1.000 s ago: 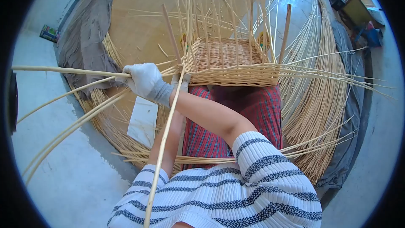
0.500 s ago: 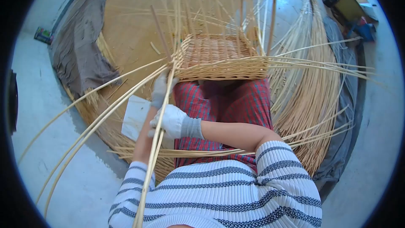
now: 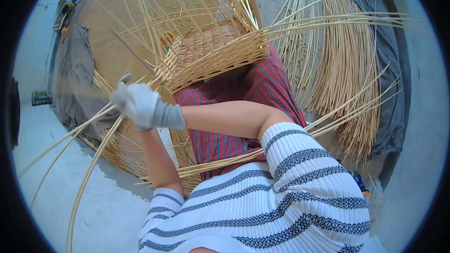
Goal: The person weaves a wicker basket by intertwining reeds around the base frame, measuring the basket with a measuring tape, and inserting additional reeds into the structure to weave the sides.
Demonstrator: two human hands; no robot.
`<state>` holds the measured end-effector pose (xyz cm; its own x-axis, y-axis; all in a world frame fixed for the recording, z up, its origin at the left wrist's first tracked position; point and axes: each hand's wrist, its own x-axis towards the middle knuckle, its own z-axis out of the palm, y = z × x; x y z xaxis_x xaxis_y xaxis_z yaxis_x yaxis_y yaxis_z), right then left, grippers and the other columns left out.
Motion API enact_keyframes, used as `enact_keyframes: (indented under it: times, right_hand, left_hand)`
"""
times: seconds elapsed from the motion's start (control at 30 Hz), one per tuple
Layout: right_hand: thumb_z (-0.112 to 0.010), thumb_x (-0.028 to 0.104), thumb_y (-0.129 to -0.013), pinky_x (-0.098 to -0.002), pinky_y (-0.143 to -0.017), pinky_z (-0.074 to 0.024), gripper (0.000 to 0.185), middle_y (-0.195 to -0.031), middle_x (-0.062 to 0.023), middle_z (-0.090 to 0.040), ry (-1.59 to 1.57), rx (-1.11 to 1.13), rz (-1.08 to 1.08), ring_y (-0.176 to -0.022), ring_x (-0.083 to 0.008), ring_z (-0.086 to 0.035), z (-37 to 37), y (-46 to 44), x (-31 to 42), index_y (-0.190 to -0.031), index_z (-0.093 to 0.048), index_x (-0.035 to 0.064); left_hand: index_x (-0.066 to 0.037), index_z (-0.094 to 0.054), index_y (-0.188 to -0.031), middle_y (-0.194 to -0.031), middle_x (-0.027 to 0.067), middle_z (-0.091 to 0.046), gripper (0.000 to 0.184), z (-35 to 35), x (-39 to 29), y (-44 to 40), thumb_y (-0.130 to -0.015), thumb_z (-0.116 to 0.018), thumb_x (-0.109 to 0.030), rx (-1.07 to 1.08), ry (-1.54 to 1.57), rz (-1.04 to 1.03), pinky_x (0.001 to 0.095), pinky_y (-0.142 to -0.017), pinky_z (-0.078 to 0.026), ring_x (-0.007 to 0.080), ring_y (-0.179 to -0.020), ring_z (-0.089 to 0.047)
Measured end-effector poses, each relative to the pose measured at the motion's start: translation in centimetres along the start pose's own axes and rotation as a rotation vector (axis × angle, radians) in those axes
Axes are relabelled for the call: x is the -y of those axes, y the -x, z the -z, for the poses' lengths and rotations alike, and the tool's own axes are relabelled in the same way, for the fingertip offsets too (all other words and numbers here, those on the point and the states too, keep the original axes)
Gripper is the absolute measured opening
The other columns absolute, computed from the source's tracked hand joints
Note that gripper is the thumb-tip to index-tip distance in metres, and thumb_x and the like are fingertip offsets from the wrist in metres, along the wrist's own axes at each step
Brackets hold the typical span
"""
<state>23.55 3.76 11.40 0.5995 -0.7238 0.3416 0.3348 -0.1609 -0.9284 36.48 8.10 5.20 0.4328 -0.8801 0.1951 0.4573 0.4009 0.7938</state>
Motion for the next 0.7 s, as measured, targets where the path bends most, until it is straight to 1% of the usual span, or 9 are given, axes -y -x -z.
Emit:
enact_keyframes:
  times: [0.07,0.13,0.2,0.3,0.4,0.47,0.53,0.67,0.7]
  right_hand:
    - [-0.056,0.023,-0.091,-0.0366,-0.066,-0.0503,0.020,-0.079,-0.0137,-0.062,-0.107,-0.165,-0.005,-0.078,-0.0264,-0.063,-1.0,1.8,-1.4,-0.085,-0.059,0.0049]
    - [-0.054,0.023,-0.095,-0.0341,-0.073,-0.0481,0.021,-0.082,-0.0086,-0.060,-0.292,-0.524,-0.003,-0.081,-0.0160,-0.059,-0.5,4.0,-2.6,-0.084,-0.057,0.0040]
    - [-0.056,0.026,-0.095,-0.0368,-0.081,-0.0483,0.020,-0.084,-0.0085,-0.061,-0.642,-0.050,0.049,-0.083,-0.0189,-0.060,4.3,6.4,-1.6,-0.088,-0.057,0.0075]
    - [-0.070,0.033,-0.085,-0.0425,-0.085,-0.0486,0.027,-0.086,-0.0064,-0.062,-0.098,0.309,0.294,-0.083,-0.0229,-0.062,6.8,8.6,-0.2,-0.089,-0.057,0.0102]
    - [-0.080,0.036,-0.074,-0.0448,-0.083,-0.0489,0.035,-0.078,-0.0022,-0.060,0.089,0.368,0.408,-0.079,-0.0262,-0.061,5.9,7.8,0.9,-0.075,-0.056,0.0114]
    - [-0.079,0.040,-0.074,-0.0434,-0.080,-0.0483,0.039,-0.069,-0.0021,-0.056,0.106,0.500,0.416,-0.077,-0.0270,-0.060,5.8,5.4,1.2,-0.065,-0.052,0.0132]
    - [-0.071,0.047,-0.081,-0.0408,-0.072,-0.0458,0.045,-0.061,-0.0047,-0.049,0.149,0.653,0.358,-0.065,-0.0289,-0.056,3.7,4.4,-0.2,-0.061,-0.049,0.0126]
    - [-0.065,0.026,-0.085,-0.0421,-0.065,-0.0450,0.024,-0.068,-0.0099,-0.055,-0.055,0.365,0.286,-0.066,-0.0320,-0.055,4.1,4.7,-2.4,-0.071,-0.058,0.0084]
    - [-0.062,0.022,-0.087,-0.0411,-0.067,-0.0446,0.023,-0.070,-0.0095,-0.056,0.028,0.499,-0.001,-0.066,-0.0318,-0.055,5.7,5.4,-1.8,-0.070,-0.057,0.0075]
  left_hand:
    - [-0.003,-0.055,-0.111,-0.073,0.0021,-0.054,0.026,0.5,0.9,-0.1,-0.101,-0.048,-0.025,-0.180,-1.570,-0.671,0.0318,-0.067,-0.050,0.0106,-0.065,-0.054]
    - [-0.002,-0.054,-0.112,-0.082,0.0046,-0.057,0.025,-2.3,0.5,2.9,-0.099,-0.052,-0.024,-0.214,-1.181,-0.426,0.0332,-0.073,-0.051,0.0139,-0.076,-0.058]
    - [-0.002,-0.054,-0.113,-0.091,0.0072,-0.061,0.026,-4.6,2.4,5.5,-0.098,-0.057,-0.023,-0.228,-0.774,-0.201,0.0346,-0.078,-0.052,0.0172,-0.088,-0.062]
    - [0.001,-0.050,-0.119,-0.123,0.0157,-0.057,0.032,-3.6,5.4,7.8,-0.094,-0.063,-0.014,-0.239,-0.548,-0.461,0.0376,-0.103,-0.045,0.0242,-0.120,-0.055]
    - [0.001,-0.045,-0.129,-0.131,0.0187,-0.053,0.042,4.1,8.1,8.9,-0.090,-0.061,0.000,-0.664,-0.586,0.054,0.0348,-0.102,-0.045,0.0252,-0.120,-0.054]
    - [0.002,-0.043,-0.134,-0.130,0.0169,-0.054,0.050,2.4,7.7,5.7,-0.088,-0.062,0.002,-0.385,-0.541,0.243,0.0336,-0.099,-0.046,0.0217,-0.118,-0.053]
    - [0.003,-0.044,-0.135,-0.125,0.0140,-0.057,0.058,0.9,7.4,4.3,-0.085,-0.072,-0.006,-0.281,-0.928,0.051,0.0297,-0.096,-0.046,0.0169,-0.112,-0.055]
    - [0.002,-0.054,-0.125,-0.110,0.0101,-0.064,0.050,2.6,12.3,3.2,-0.084,-0.076,-0.014,-0.505,-0.521,0.095,0.0313,-0.084,-0.052,0.0187,-0.094,-0.062]
    - [0.000,-0.057,-0.122,-0.104,0.0088,-0.065,0.047,3.2,12.7,3.3,-0.083,-0.077,-0.018,-0.572,-0.321,0.048,0.0327,-0.079,-0.053,0.0195,-0.087,-0.064]
